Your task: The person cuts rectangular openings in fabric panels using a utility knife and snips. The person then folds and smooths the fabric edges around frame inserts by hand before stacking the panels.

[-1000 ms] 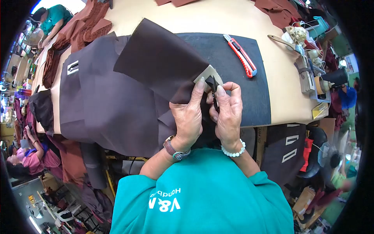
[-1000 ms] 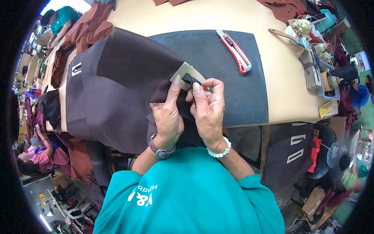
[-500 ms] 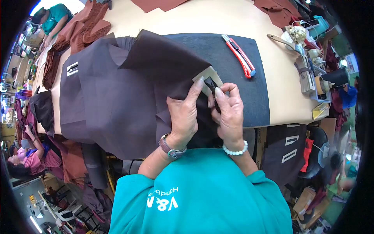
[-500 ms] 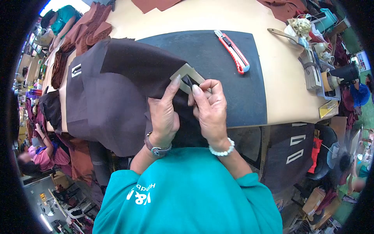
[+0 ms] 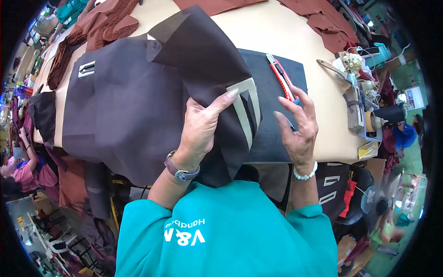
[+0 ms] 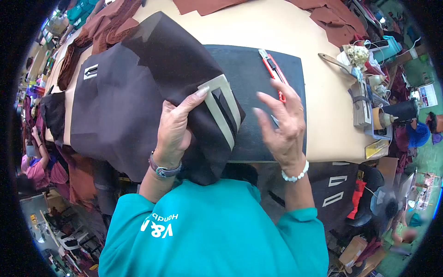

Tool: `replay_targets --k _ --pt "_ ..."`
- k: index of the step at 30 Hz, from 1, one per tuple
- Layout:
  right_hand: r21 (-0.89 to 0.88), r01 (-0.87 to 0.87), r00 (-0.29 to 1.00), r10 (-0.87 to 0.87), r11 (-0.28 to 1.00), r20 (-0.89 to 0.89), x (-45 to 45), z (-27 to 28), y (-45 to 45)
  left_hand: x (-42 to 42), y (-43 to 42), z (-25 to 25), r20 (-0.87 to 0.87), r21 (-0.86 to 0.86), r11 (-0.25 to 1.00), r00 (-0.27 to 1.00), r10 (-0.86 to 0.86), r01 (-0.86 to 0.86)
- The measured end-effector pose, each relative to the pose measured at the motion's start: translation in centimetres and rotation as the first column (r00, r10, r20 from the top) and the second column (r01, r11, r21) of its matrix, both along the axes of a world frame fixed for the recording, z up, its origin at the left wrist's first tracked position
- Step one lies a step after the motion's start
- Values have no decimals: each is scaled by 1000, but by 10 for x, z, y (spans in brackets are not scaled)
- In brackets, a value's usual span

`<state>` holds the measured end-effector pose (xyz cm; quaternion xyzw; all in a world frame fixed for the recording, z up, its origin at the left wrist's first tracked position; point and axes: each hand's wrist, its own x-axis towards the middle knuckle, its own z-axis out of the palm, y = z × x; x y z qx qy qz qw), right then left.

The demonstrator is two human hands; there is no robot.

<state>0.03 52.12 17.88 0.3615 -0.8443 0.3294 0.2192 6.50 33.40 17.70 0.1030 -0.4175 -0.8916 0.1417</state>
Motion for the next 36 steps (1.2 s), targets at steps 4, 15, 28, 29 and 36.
replay_targets --k 4,15,28,29,36 --pt "60 -323 925 328 945 -194 -10 30 -37 6 -4 8 -44 -46 998 998 -48 46" --pt "141 -453 843 474 880 -254 -23 50 -66 11 -24 -2 170 -193 979 985 -26 59" --pt "-266 -171 983 181 949 16 -4 23 -84 15 -19 1 -24 8 998 998 -60 60" --pt "-279 -163 985 140 946 -101 5 25 -82 13 -18 2 -52 13 1000 998 -27 27" --pt "-425 -116 702 377 898 604 43 7 -71 10 -16 9 -150 90 988 979 138 -125"
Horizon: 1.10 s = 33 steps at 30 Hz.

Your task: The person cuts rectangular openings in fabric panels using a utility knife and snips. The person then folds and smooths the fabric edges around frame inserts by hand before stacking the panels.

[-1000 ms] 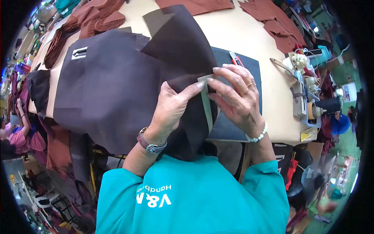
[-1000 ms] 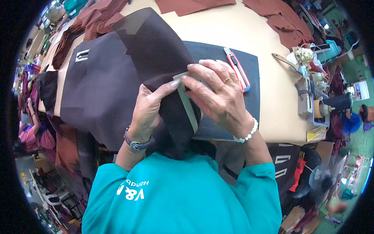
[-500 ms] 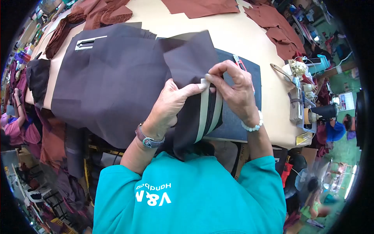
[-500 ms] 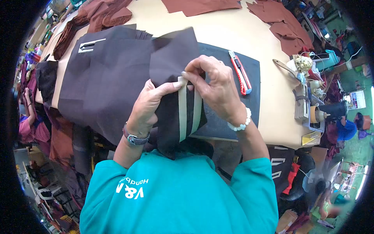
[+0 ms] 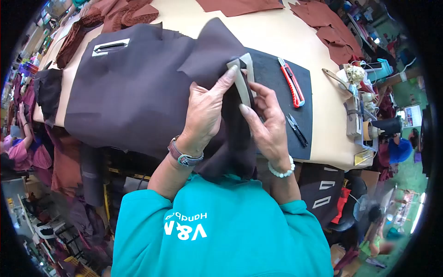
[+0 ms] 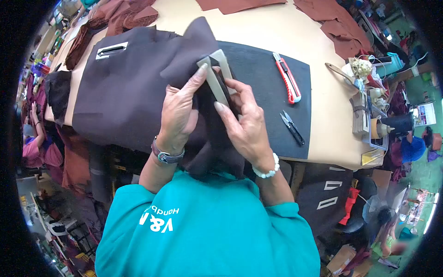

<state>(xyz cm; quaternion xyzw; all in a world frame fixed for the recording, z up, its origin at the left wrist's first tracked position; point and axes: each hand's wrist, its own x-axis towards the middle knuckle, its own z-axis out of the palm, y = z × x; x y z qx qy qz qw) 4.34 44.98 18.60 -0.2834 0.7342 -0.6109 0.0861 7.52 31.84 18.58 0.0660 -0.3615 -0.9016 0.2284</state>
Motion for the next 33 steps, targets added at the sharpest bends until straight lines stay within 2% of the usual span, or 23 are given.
replay_targets --k 2,3,4,7,9,10,11,13,14,15,16,17,19,22,25,27,29,33 --pt "13 29 999 -29 999 27 4 -1 7 5 -9 2 -5 -43 997 997 71 -71" --pt "118 56 997 -50 991 -55 3 0 14 9 -13 2 -5 -64 993 995 104 -104" --pt "150 41 990 -20 988 -141 0 2 19 13 -16 -1 31 -164 966 978 207 -199" --pt "312 50 940 61 949 -335 -10 3 25 31 -13 -20 135 -153 953 950 283 -262" --pt "431 79 852 164 899 -497 -25 -11 24 53 -14 -36 361 -143 986 924 129 -82" --pt "447 55 842 199 893 -502 -32 -22 23 71 -24 -30 614 -32 948 754 -231 317" --pt "454 27 834 230 891 -502 -36 -32 22 77 -25 -33 471 -19 843 749 -466 537" --pt "470 -35 808 301 882 -506 -42 -46 22 83 -19 -15 511 -190 629 623 -592 754" --pt "475 -61 816 318 878 -482 -43 -51 22 76 -18 -14 432 -636 505 811 -394 584" --pt "467 -78 816 326 881 -478 -43 -51 21 64 -18 -14 230 -928 237 942 -245 288" --pt "460 -94 818 332 883 -470 -42 -51 20 50 -16 -11 173 -973 146 982 -69 182" --pt "452 -109 821 337 885 -461 -40 -52 21 33 -17 -20 64 -998 -5 998 21 64" --pt "375 -96 820 287 922 -496 -40 -64 21 5 -26 -44 82 -976 -199 995 64 93" --pt "311 -65 853 215 948 -476 -39 -69 25 -11 -37 -52 216 -955 -224 973 -80 194" --pt "311 -29 810 204 950 -549 -42 -73 28 -16 -43 -51 306 -948 -137 942 -138 288" --pt "323 10 725 216 946 -654 -48 -72 30 -14 -47 -56 253 -964 -120 954 -159 235" --pt "398 -9 661 304 917 -686 -53 -73 39 -9 -52 -63 205 -977 -95 965 -164 191" --pt "460 -10 534 394 888 -748 -57 -69 56 1 -52 -69 110 -987 -134 987 -116 94"
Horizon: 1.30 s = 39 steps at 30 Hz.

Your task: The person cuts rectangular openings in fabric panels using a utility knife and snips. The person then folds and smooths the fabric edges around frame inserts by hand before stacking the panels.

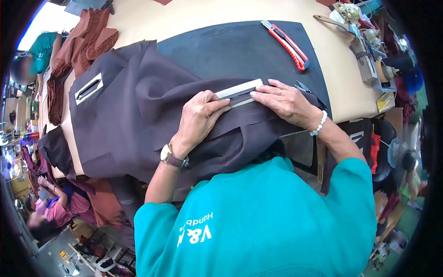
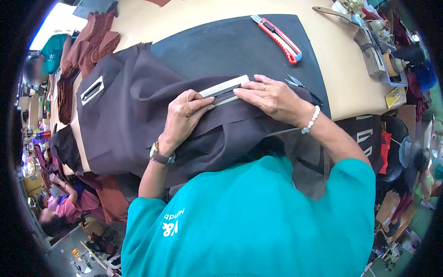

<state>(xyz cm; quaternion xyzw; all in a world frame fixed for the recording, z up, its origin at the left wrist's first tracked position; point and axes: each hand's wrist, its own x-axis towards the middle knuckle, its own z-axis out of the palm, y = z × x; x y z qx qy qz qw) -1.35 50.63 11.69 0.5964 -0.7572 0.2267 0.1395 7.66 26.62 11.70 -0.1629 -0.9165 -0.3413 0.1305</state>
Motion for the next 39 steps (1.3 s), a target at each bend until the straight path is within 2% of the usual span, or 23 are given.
replay_targets --k 1,2,4,5,8,9,12,13,16,17,20,22,24,27,28,30,31,34,39 --pt "4 -5 999 5 1000 38 -3 -2 6 2 1 -1 -33 -34 999 999 0 -1" --pt "-11 59 974 -55 998 220 -1 0 6 1 1 -1 -70 -68 998 998 0 -5" --pt "-5 186 817 -152 982 557 3 5 3 0 1 -1 -111 -128 992 993 -26 11" --pt "-49 292 756 -199 955 624 5 5 -4 0 1 -1 -131 -156 988 991 -40 19" --pt "67 373 840 -367 925 399 2 5 -20 -1 -1 0 -117 -165 985 990 -74 54" --pt "164 376 839 -411 912 358 5 5 -23 -1 -2 0 -113 -161 985 991 -73 54" --pt "51 424 900 -427 904 90 4 -5 -31 -1 -1 0 -96 -141 989 993 -62 48" --pt "109 456 880 -466 883 90 7 -8 -38 -2 0 0 -88 -132 990 994 -56 44" --pt "128 431 899 -438 893 27 17 -13 -67 1 0 7 -62 -155 988 998 -30 20" --pt "172 441 888 -456 881 63 18 -13 -69 3 0 11 -53 -171 985 998 -17 8" --pt "209 517 848 -529 830 3 12 -15 -52 19 -21 21 39 -202 978 997 60 -51" --pt "227 554 822 -569 801 3 8 -12 -36 28 -34 16 80 -126 990 994 80 -69" --pt "223 532 838 -546 817 1 9 -11 -37 34 -37 14 145 -49 993 983 114 -108" --pt "229 504 860 -508 833 -47 18 -10 -66 33 -37 13 166 -36 994 980 107 -103" --pt "215 462 883 -470 861 -14 23 -12 -79 33 -37 13 177 -36 994 978 108 -103" --pt "243 401 908 -418 883 23 34 -11 -104 35 -36 11 172 -9 988 974 151 -151" --pt "184 380 917 -395 906 50 37 -16 -111 36 -36 11 171 2 984 970 173 -176" --pt "171 436 885 -455 883 97 34 -13 -103 41 -45 11 64 -98 976 978 200 -193" --pt "146 462 878 -475 875 61 31 -11 -90 48 -51 8 51 -118 963 967 249 -242"
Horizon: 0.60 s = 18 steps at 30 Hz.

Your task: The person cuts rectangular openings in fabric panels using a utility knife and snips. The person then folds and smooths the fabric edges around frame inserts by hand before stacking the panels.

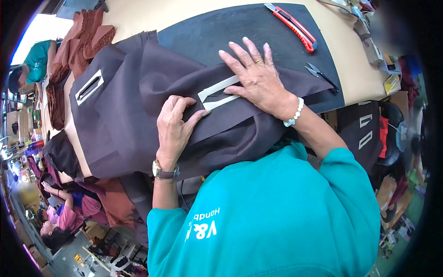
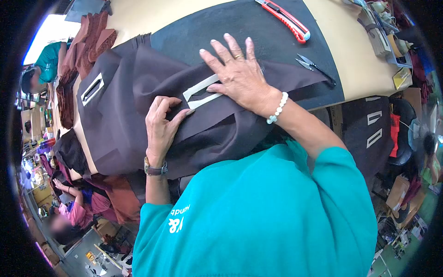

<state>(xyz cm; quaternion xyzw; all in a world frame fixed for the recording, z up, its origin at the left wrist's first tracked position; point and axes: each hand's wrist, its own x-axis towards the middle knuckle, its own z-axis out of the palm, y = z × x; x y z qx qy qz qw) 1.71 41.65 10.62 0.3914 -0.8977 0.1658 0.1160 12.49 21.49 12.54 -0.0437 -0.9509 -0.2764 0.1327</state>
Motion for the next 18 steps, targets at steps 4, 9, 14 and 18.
replay_targets --k 4,9,14,18 --pt "14 -105 994 104 994 43 12 2 -28 -2 0 1 16 1 1000 1000 0 -1" --pt "40 -242 963 235 969 133 2 13 -21 0 2 1 13 14 1000 1000 7 -7" --pt "-2 -375 896 363 927 256 -31 28 -23 6 10 2 -77 -55 996 995 62 -66" --pt "-53 -502 841 501 863 206 -25 38 -70 17 22 -2 -149 -96 981 977 154 -170"
